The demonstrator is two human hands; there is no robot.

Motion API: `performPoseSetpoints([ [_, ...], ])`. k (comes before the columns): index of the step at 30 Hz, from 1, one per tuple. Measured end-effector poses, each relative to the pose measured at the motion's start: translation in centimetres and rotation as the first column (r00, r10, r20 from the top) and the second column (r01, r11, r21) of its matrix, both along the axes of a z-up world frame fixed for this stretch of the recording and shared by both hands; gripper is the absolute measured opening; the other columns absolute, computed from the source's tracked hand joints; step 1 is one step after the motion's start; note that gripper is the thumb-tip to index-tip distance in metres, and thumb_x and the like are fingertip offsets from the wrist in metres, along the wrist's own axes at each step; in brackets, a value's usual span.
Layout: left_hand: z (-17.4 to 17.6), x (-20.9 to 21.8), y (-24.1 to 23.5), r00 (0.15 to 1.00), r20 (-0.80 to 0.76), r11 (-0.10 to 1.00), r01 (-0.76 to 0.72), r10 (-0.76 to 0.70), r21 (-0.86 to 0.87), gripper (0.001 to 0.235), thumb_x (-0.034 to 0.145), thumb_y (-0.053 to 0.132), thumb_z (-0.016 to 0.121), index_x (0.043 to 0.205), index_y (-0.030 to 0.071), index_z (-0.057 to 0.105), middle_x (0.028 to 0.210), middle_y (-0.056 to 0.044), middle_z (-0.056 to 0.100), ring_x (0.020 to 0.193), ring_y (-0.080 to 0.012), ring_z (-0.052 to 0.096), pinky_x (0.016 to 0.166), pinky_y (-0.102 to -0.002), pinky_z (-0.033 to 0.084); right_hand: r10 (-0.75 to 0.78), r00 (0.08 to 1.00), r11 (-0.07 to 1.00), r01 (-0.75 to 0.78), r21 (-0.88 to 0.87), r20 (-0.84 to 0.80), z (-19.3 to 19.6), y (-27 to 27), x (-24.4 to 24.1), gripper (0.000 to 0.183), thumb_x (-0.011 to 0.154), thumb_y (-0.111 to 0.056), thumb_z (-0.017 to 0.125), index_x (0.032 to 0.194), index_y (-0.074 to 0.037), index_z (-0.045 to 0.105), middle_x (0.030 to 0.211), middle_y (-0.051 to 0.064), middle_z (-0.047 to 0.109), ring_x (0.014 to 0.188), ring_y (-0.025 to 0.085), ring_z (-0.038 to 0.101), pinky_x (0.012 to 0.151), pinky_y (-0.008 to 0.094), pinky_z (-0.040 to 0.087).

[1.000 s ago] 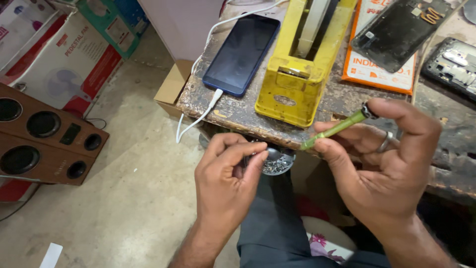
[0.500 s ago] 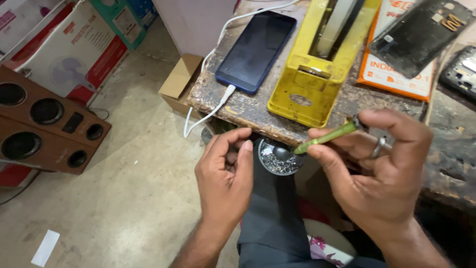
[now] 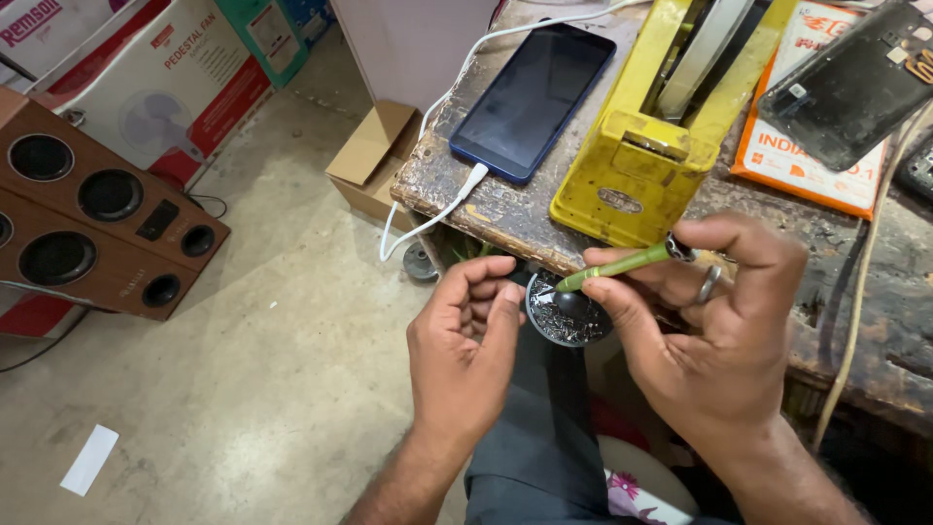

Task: The person uses a green-handled screwdriver to remove screws from a disassembled mobile phone. They place the screws into a small metal container and continue working on the phone chassis.

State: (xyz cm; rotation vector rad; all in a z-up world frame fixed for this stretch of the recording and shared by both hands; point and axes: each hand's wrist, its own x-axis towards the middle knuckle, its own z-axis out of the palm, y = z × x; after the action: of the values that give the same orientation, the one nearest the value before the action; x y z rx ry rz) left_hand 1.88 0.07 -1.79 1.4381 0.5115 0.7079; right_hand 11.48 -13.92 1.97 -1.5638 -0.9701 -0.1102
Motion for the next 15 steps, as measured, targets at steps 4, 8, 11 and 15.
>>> performPoseSetpoints([
  [4, -0.2, -0.1, 0.0, 0.999, 0.043, 0.999, 0.03, -0.028, -0.04, 0.026, 0.096, 0.001, 0.066, 0.122, -0.003, 0.066, 0.095, -0.003, 0.071, 0.081, -0.0032, 0.065, 0.071, -0.018, 0.055, -0.033, 0.999, 0.999, 0.033, -0.02, 0.011, 0.4, -0.4, -0.2, 0.058, 0.095, 0.015, 0.067, 0.129, -0.002, 0.024, 0.127, 0.011, 0.04, 0.11, 0.03, 0.076, 0.098, 0.035, 0.068],
  [8, -0.2, -0.2, 0.0, 0.999, 0.028, 0.999, 0.04, -0.039, -0.034, 0.027, 0.095, 0.002, 0.068, 0.121, -0.003, 0.066, 0.095, -0.003, 0.071, 0.08, -0.0032, 0.065, 0.07, -0.018, 0.055, -0.034, 0.999, 0.998, 0.035, -0.054, 0.022, 0.6, -0.7, -0.3, 0.058, 0.094, 0.015, 0.068, 0.129, 0.0, 0.024, 0.127, 0.011, 0.042, 0.112, 0.032, 0.076, 0.097, 0.034, 0.068],
  [11, -0.2, -0.2, 0.0, 0.999, 0.01, 0.999, 0.039, -0.039, 0.035, 0.027, 0.094, 0.002, 0.069, 0.121, -0.003, 0.067, 0.095, -0.003, 0.071, 0.081, -0.0035, 0.064, 0.072, -0.019, 0.056, -0.037, 0.994, 0.995, 0.046, -0.088, 0.102, 0.5, -1.0, -0.2, 0.058, 0.09, 0.016, 0.068, 0.128, 0.001, 0.027, 0.126, 0.013, 0.036, 0.11, 0.035, 0.075, 0.093, 0.034, 0.068],
  [15, 0.0, -0.2, 0.0, 0.999, 0.006, 0.999, 0.053, -0.053, 0.0, 0.029, 0.093, 0.002, 0.07, 0.121, -0.002, 0.067, 0.098, -0.004, 0.071, 0.083, -0.0048, 0.064, 0.073, -0.019, 0.056, -0.04, 0.997, 0.996, 0.045, -0.074, 0.068, 0.3, -1.3, -0.1, 0.062, 0.091, 0.015, 0.07, 0.131, 0.0, 0.025, 0.13, 0.011, 0.035, 0.112, 0.034, 0.076, 0.095, 0.034, 0.069],
])
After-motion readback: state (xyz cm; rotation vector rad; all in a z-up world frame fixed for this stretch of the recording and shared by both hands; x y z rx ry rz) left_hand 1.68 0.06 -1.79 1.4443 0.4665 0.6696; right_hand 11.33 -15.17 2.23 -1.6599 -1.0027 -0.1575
